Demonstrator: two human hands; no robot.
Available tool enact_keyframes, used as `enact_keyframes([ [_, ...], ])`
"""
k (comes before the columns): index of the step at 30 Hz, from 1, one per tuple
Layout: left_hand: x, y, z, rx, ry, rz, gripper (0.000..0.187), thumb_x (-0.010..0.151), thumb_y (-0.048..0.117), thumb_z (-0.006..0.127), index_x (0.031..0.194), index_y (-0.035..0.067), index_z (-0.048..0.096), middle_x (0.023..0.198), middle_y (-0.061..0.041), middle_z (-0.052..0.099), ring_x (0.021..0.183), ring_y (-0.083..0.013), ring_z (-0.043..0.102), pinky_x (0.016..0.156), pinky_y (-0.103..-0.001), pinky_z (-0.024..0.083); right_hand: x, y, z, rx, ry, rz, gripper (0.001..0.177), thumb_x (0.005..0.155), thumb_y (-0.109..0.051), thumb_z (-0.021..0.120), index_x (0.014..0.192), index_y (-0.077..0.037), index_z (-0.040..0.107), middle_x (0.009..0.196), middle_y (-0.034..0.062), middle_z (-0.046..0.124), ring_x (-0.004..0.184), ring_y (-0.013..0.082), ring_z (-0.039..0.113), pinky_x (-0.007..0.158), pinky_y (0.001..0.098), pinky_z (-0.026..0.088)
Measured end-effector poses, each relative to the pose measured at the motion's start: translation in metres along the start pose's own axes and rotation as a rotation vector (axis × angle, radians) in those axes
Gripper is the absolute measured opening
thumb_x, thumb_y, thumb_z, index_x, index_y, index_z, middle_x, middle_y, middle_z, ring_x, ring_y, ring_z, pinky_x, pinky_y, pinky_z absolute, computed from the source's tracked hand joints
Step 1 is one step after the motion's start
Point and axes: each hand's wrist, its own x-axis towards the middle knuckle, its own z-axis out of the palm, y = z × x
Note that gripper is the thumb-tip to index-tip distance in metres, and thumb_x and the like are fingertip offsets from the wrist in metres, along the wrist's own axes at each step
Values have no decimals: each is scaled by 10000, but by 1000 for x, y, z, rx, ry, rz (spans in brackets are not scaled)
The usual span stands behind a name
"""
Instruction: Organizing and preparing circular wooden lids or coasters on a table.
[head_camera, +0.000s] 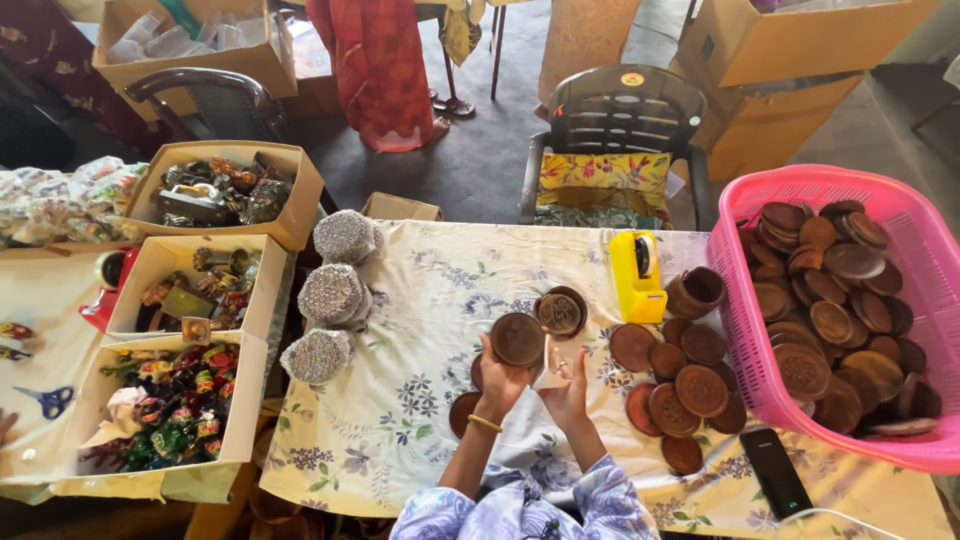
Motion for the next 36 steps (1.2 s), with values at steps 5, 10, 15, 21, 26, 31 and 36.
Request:
enact_keyframes([
  [5,-3,12,-7,144,125,-21,665,974,578,502,1389,65,587,1338,-106,683,1222,-302,655,1013,-500,524,-5,-13,-11,477,-16,168,1033,853,-807,508,1524,-32,381,1491,135,518,1336,277,517,1134,511,380],
  [10,6,-26,-51,389,243,171,458,963,323,690,1351,99,597,1265,-60,685,1140,-213,663,933,-435,572,1,-14,-34,490,-76,194,1067,832,-836,493,1517,-26,375,1542,167,480,1394,322,471,1165,511,333],
  [15,-9,-44,-46,482,295,270,414,985,222,752,1310,-1,626,1193,-90,703,1080,-233,674,898,-396,587,1,-27,-42,361,-109,169,972,895,-799,483,1527,-71,361,1572,165,412,1433,337,414,1195,498,295],
  [21,-16,-60,-46,485,234,219,418,904,134,731,1304,72,626,1208,-40,708,1074,-161,707,861,-341,607,-18,-53,-23,292,-324,42,957,925,-754,454,1566,-49,360,1621,148,394,1475,303,373,1212,479,247],
  [26,-6,-72,-72,395,275,203,375,859,-38,744,1217,30,655,1108,-75,711,985,-186,715,813,-328,613,0,-30,-83,-71,-201,17,633,1012,-498,581,1473,-91,428,1432,68,577,1343,227,521,1133,448,397],
  [31,-9,-71,-75,305,292,212,334,863,-45,746,1183,19,674,1084,-85,723,957,-186,719,798,-316,604,25,16,-172,22,-247,233,398,994,-347,680,1310,-157,531,1124,-40,645,1067,155,645,950,435,532],
  [36,-27,-48,-41,398,312,346,421,830,-59,752,1220,69,657,1100,-48,720,962,-168,717,760,-303,594,19,14,-154,-154,-303,289,324,952,-110,791,1220,-130,610,1064,-42,655,967,116,632,833,330,532],
])
